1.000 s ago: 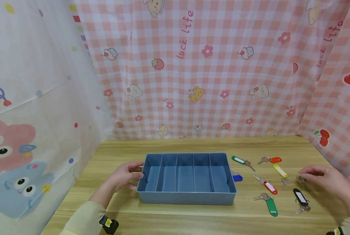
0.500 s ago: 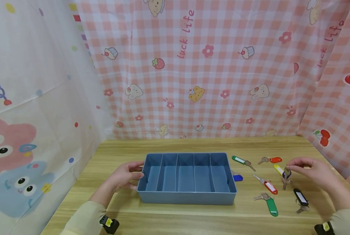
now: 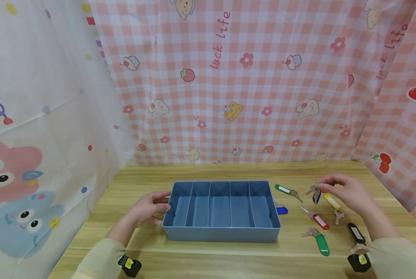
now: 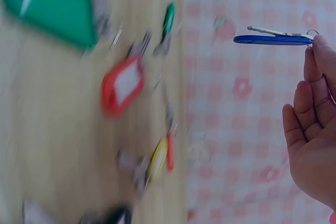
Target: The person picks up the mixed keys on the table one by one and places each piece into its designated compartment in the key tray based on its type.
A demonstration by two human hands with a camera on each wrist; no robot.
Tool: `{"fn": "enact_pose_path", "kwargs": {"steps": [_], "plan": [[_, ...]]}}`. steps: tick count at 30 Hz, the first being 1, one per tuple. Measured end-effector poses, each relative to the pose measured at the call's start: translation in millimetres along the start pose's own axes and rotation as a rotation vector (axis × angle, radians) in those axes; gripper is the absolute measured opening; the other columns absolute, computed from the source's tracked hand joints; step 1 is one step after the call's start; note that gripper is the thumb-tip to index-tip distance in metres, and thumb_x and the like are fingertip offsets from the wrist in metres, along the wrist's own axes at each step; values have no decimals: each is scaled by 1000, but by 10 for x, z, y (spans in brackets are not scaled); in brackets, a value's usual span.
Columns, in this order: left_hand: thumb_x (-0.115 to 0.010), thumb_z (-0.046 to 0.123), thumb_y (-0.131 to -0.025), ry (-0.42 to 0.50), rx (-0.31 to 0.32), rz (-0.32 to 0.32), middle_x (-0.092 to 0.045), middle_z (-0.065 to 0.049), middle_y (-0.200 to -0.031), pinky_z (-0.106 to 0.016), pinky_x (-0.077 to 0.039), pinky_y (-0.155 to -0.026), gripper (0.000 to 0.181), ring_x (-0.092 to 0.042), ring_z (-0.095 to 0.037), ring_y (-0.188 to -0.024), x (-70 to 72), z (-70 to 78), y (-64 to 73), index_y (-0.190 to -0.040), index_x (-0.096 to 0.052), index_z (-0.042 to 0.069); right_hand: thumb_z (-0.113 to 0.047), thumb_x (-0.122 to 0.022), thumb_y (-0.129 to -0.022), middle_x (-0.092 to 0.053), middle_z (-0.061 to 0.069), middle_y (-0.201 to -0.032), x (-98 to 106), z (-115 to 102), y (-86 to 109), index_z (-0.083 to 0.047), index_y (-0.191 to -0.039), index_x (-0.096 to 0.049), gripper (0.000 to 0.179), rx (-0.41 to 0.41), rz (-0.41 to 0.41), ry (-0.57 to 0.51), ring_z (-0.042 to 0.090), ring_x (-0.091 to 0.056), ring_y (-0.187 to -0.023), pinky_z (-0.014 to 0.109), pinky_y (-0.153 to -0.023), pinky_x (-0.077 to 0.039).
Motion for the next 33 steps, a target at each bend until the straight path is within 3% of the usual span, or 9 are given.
{"fn": "enact_pose_path", "kwargs": {"steps": [8,18,33], "plan": [[-64,1,-94,2,-6,-1,-50,-30,-138,-42,-59,-61,56,-63,-32,-105,0,0,-12,-146,-44,-3,-34,-68,-95,-66,4,-104,-264,-446,-137,-6,-106,-72,30,45,-35,-106,12,-53,-91,29,-69,-48],[-64,2,-93,13,0,-7,-48,-31,-140,-42,-60,-63,57,-62,-32,-106,-12,2,-13,-147,-43,-3,-28,-71,-93,-67,6,-95,-683,-1011,-276,-6,-100,-73,22,103,-76,-226,26,-55,-91,36,-78,-46],[-65,3,-94,7,-19,-24,-46,-33,-141,-42,-59,-62,60,-62,-33,-107,-19,22,15,-148,-40,-4,-17,-73,-91,-68,1,-92,-1388,-1740,-381,-9,-96,-75,9,255,-144,-388,23,-56,-87,37,-78,-49]]}}
Point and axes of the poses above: each hand's wrist, its own y-axis away from the middle knuckle, its own x-axis out of the back of the hand, z = x × y, the point moved 9 cm from there along -y, towards the middle knuckle
